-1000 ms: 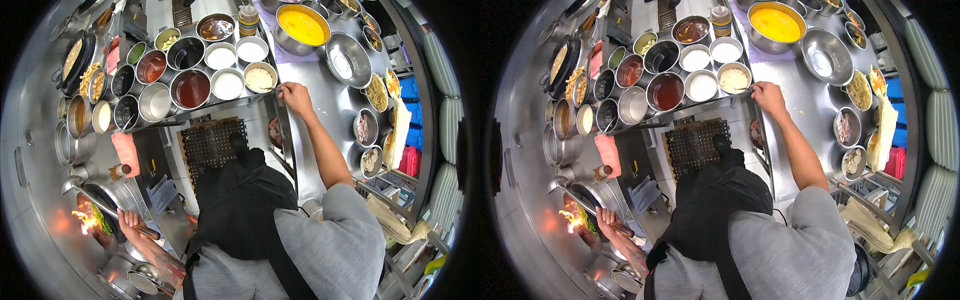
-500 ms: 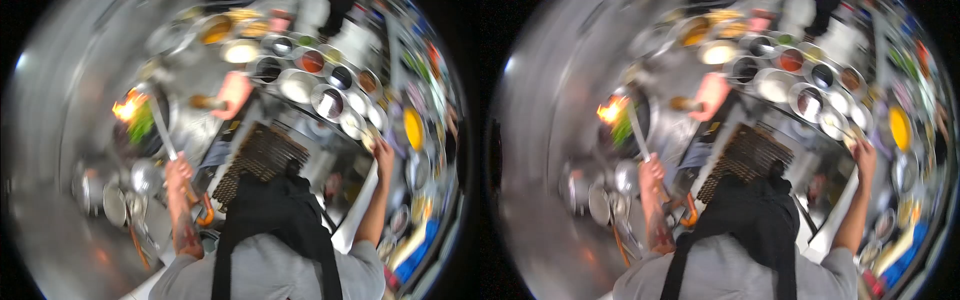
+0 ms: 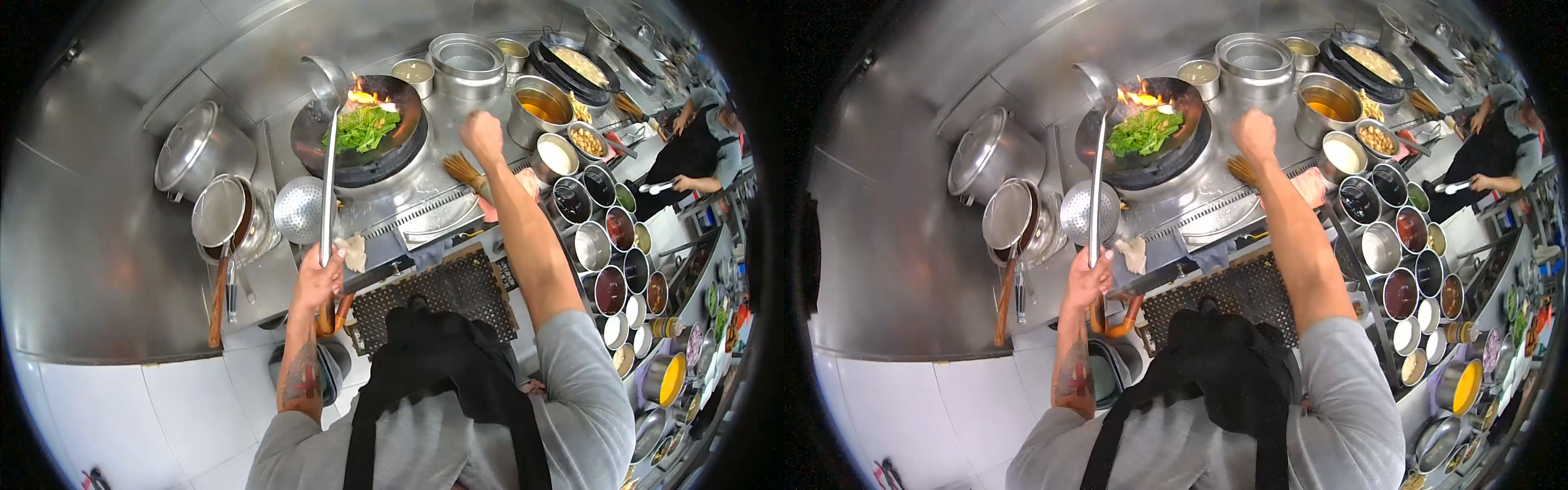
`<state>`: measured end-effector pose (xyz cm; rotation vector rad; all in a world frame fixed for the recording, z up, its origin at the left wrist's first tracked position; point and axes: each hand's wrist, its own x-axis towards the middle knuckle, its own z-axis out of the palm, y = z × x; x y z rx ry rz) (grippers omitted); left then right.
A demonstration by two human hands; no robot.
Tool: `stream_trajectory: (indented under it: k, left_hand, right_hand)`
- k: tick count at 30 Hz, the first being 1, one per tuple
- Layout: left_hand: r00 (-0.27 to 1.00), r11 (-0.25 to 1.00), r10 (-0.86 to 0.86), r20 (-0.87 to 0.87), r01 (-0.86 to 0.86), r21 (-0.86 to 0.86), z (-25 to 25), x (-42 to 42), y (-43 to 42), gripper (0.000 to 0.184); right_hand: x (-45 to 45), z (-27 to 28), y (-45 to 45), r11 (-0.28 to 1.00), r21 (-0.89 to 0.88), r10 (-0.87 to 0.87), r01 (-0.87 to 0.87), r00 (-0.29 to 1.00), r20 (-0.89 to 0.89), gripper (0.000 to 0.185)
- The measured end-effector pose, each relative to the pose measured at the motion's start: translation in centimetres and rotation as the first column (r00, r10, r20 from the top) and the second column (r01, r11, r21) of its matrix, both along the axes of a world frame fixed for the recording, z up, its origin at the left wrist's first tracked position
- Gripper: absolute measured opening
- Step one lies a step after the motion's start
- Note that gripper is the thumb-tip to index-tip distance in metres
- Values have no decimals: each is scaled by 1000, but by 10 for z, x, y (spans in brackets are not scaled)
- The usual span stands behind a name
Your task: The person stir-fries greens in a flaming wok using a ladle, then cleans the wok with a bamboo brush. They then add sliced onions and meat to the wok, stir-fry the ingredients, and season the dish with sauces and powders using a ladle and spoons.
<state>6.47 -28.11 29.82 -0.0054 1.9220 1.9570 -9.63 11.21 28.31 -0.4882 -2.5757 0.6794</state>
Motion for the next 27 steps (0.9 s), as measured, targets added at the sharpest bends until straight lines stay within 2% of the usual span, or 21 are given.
stream_trajectory:
  k: [1, 2, 4, 6, 7, 8, 10, 11, 12, 13, 14, 16, 17, 19, 20, 22, 23, 24, 25, 26, 27]
  left_hand:
    - [1000, 1000, -6, 26, 6, 8, -5, 5, -3, 18]
    - [999, 1000, -5, 39, 4, 18, -6, 12, -3, 19]
    - [999, 1000, 0, 44, -1, 17, -12, 31, 3, 20]
    - [996, 995, 8, 90, -17, 95, -25, 44, 18, 20]
    - [996, 998, 46, 77, -49, 37, -28, 54, 30, 20]
    - [997, 999, 4, 83, -7, 36, -44, 51, 32, 20]
    - [981, 985, 104, 162, -125, 122, -78, 49, 30, 16]
    - [991, 992, 74, 109, -84, 97, -76, 53, 64, 15]
    - [987, 989, 111, 117, -121, 84, -83, 46, 67, 15]
    - [994, 995, 45, 101, -54, 82, -89, 51, 98, 16]
    - [998, 997, 27, 60, -30, 65, -77, 49, 113, 16]
    - [998, 985, 52, 38, -58, 162, -64, 50, 163, 17]
    - [997, 979, 53, 55, -63, 192, -73, 37, 153, 19]
    - [999, 979, 48, -14, -44, 199, -66, 63, 198, 19]
    - [999, 963, 39, -19, -33, 266, -69, 49, 206, 19]
    - [990, 949, -130, -48, 139, 282, -117, 3, 205, 15]
    - [991, 900, -135, -15, 129, 415, -108, -4, 196, 9]
    - [991, 915, -137, 6, 125, 383, -108, 4, 211, 6]
    - [990, 929, -139, 27, 121, 350, -106, 13, 223, 3]
    - [989, 941, -141, 48, 119, 317, -105, 22, 237, 3]
    - [972, 892, -180, 152, 95, 443, -84, 41, 260, 6]
  right_hand:
    - [-5, 2, -5, 992, -75, -100, 101, 995, 19, 26]
    - [-5, 7, -8, 993, -73, -94, 95, 995, 9, 26]
    - [21, 16, -5, 970, -227, 49, -84, 987, -155, 25]
    - [127, 10, 23, 905, -391, 132, -171, 984, -123, 28]
    - [160, -1, 31, 877, -440, 175, -192, 981, -79, 29]
    - [222, -16, 58, 866, -492, 110, -95, 994, 2, 30]
    - [350, -68, 111, 581, -805, -110, 115, 992, 63, 27]
    - [405, -74, 120, 585, -779, -237, 227, 966, 104, 26]
    - [461, -76, 131, 578, -737, -371, 349, 918, 144, 24]
    - [540, -73, 156, 562, -644, -586, 519, 799, 133, 26]
    - [586, -79, 155, 485, -666, -654, 567, 740, 153, 26]
    - [674, -65, 167, 405, -226, -881, 886, 444, 161, 27]
    - [673, -59, 165, 403, -196, -887, 894, 434, 157, 27]
    - [701, -112, 209, 495, -7, -826, 869, 473, 308, 39]
    - [691, -103, 199, 496, 8, -828, 868, 471, 304, 39]
    - [628, -69, 172, 546, 291, -838, 786, 515, 179, 63]
    - [607, -73, 178, 627, 206, -776, 751, 578, 252, 82]
    - [585, -53, 158, 651, 234, -754, 722, 651, 87, 75]
    - [526, -17, 116, 855, -235, -443, 462, 887, 133, 69]
    - [487, -3, 111, 829, -374, -374, 416, 909, 182, 67]
    - [455, -7, 88, 899, -429, -50, 85, 994, 93, 71]
